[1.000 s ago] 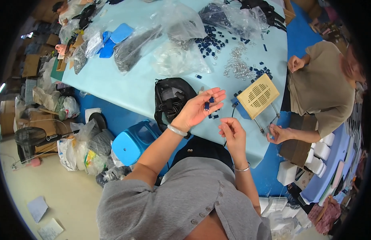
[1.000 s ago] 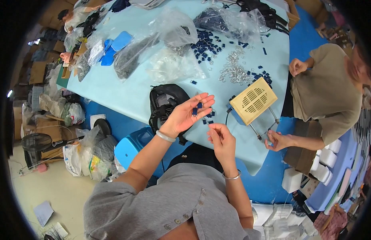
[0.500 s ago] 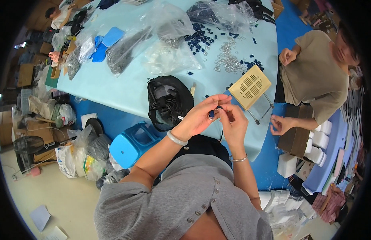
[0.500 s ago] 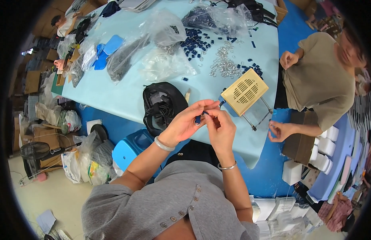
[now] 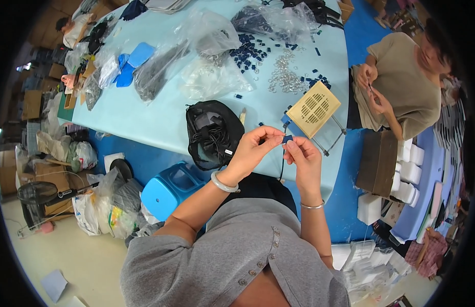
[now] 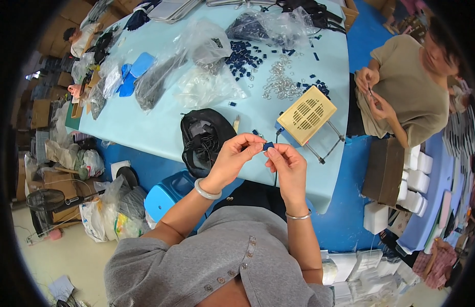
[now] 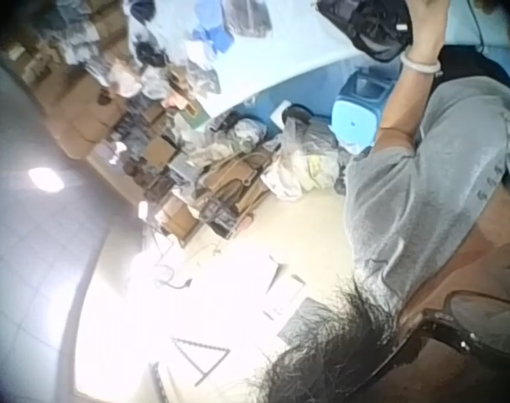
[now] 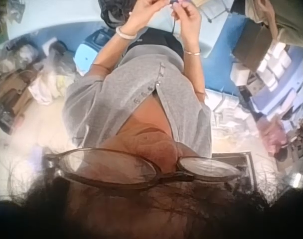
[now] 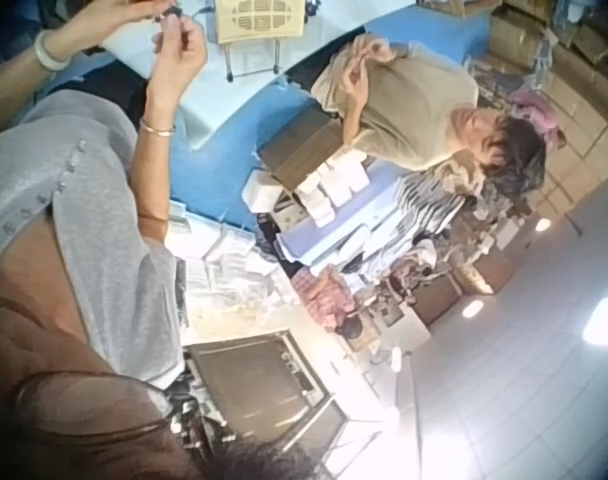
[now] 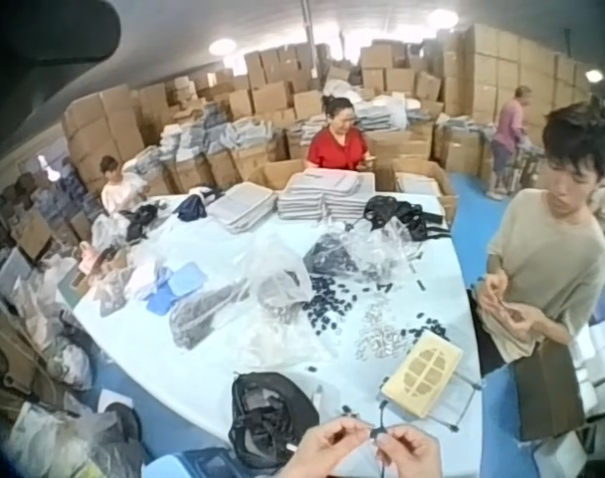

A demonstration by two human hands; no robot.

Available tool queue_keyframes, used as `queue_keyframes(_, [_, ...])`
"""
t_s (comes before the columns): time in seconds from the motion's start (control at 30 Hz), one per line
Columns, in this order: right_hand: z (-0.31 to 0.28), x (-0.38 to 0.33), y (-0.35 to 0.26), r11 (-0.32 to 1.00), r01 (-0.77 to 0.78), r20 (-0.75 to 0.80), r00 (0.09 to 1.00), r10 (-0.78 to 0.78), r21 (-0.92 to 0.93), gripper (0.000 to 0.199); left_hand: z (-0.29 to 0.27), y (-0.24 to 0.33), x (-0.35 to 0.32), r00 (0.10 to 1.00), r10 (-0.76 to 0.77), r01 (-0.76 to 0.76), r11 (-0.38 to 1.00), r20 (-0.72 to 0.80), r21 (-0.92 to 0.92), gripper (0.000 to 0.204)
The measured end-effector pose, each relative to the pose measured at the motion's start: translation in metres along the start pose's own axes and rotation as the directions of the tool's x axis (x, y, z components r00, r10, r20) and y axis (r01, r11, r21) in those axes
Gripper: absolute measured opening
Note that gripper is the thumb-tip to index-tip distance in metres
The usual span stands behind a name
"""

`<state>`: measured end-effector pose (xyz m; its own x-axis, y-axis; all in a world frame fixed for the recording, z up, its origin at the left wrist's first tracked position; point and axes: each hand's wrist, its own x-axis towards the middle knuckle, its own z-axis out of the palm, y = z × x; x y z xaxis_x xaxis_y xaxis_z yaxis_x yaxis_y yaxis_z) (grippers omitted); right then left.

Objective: Assemble small plastic clips onto metal wire frames using a manual jig in a workshop.

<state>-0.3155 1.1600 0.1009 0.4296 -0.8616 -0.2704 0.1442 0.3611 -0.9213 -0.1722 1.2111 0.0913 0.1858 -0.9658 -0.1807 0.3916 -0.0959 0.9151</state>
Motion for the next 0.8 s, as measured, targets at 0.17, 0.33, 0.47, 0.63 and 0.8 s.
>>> queue_keyframes(0.17, [-0.001,-0.002,-0.001,0.998,-0.028,0.028,0.999,0.026,0.06,0.013,0.001,0.0,0.0,0.999,-0.003,0.004,1.0,-0.033,0.027,0.016])
queue_keyframes(0.33, [0.0,-0.003,0.0,0.991,0.128,0.027,0.991,-0.129,0.037,0.018,0.001,0.002,-0.001,0.999,-0.007,0.01,0.995,-0.032,0.102,0.014])
queue_keyframes(0.47, [-0.004,-0.003,0.001,0.993,0.12,0.035,0.992,-0.12,0.014,0.018,0.006,0.014,-0.002,0.999,-0.009,0.018,0.976,-0.04,0.216,0.014])
queue_keyframes(0.63, [-0.004,-0.003,-0.001,0.991,0.115,0.03,0.993,-0.117,0.073,0.015,0.01,0.019,-0.003,0.998,0.062,-0.051,0.951,-0.025,0.306,0.014])
queue_keyframes(0.8, [-0.008,-0.002,-0.001,0.982,0.168,0.027,0.985,-0.171,0.083,0.012,0.017,0.03,-0.003,0.973,0.228,-0.204,0.766,0.04,0.609,0.02])
